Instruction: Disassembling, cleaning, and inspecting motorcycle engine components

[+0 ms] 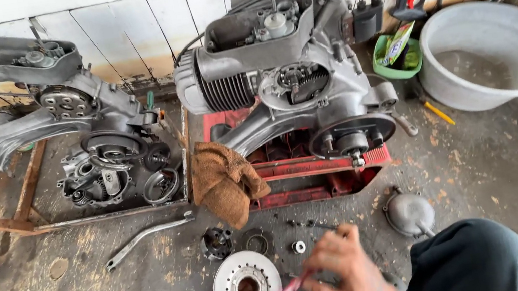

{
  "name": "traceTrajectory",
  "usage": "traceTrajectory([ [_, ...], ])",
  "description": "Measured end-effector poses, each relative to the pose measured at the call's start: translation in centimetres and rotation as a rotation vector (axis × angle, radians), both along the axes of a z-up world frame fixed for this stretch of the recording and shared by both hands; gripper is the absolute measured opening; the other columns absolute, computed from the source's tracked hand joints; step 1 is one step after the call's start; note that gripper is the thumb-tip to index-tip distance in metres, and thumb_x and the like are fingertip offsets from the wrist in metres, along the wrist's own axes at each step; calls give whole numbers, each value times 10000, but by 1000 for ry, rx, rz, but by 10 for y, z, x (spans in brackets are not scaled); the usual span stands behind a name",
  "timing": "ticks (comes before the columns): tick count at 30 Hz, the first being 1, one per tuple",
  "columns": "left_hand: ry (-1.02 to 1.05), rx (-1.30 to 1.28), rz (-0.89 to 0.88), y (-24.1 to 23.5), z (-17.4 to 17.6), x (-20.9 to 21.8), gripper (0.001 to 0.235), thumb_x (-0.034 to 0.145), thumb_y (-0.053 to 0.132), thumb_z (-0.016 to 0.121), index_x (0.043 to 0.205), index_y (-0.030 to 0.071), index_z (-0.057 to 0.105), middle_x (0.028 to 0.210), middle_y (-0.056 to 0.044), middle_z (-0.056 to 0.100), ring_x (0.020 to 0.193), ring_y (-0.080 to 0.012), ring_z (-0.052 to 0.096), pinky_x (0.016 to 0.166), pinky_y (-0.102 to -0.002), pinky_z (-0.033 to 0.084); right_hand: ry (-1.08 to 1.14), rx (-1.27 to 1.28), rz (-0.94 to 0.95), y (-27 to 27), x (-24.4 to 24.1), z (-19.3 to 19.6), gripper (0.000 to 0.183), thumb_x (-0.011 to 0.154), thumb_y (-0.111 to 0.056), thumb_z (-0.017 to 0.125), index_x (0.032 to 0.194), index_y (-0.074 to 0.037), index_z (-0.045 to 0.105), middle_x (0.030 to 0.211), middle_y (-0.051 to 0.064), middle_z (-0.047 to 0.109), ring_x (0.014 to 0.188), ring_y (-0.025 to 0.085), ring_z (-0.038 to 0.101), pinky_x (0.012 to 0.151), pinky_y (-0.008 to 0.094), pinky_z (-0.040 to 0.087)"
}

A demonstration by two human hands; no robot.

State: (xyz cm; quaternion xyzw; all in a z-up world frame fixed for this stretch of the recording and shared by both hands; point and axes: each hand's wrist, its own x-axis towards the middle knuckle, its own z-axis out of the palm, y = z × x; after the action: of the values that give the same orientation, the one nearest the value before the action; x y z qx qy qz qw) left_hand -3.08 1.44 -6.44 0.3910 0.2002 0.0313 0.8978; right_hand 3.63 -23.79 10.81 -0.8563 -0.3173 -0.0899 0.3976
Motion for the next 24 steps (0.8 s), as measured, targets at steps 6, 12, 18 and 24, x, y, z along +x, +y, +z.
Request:
traceTrajectory([
  [6, -95, -621, -151, 8, -22, -4, 532, 943, 204, 446, 1415, -41, 465, 1363, -250, 590, 1193, -451, 596, 911, -760, 510, 67, -37, -54, -5, 0, -6, 189, 789, -296, 723, 900, -147, 754, 861, -6, 697, 837, 167, 576, 987, 443, 240],
  [12, -132, -858, -380, 21, -11, -9, 562, 931, 282, 490, 1459, 89, 490, 1428, -110, 609, 1308, -298, 593, 1092, -557, 486, 43, -36, -118, -7, 8, -7, 161, 799, -368, 710, 810, -221, 775, 722, -66, 684, 773, 117, 570, 949, 393, 260],
  [18, -203, -787, -352, 14, -10, -4, 561, 964, 244, 455, 1486, 42, 419, 1477, -166, 541, 1353, -345, 535, 1117, -617, 433, 66, -24, -12, -8, 9, -18, 151, 840, -299, 725, 919, -174, 755, 864, -20, 719, 843, 159, 591, 957, 422, 262],
  [24, -183, -485, -183, 19, -44, -15, 417, 967, 42, 476, 1370, -67, 482, 1343, -269, 611, 1207, -417, 629, 995, -603, 552, 136, -2, 21, 5, -1, -1, 173, 838, -303, 722, 866, -134, 748, 841, 11, 691, 833, 173, 593, 975, 437, 262],
])
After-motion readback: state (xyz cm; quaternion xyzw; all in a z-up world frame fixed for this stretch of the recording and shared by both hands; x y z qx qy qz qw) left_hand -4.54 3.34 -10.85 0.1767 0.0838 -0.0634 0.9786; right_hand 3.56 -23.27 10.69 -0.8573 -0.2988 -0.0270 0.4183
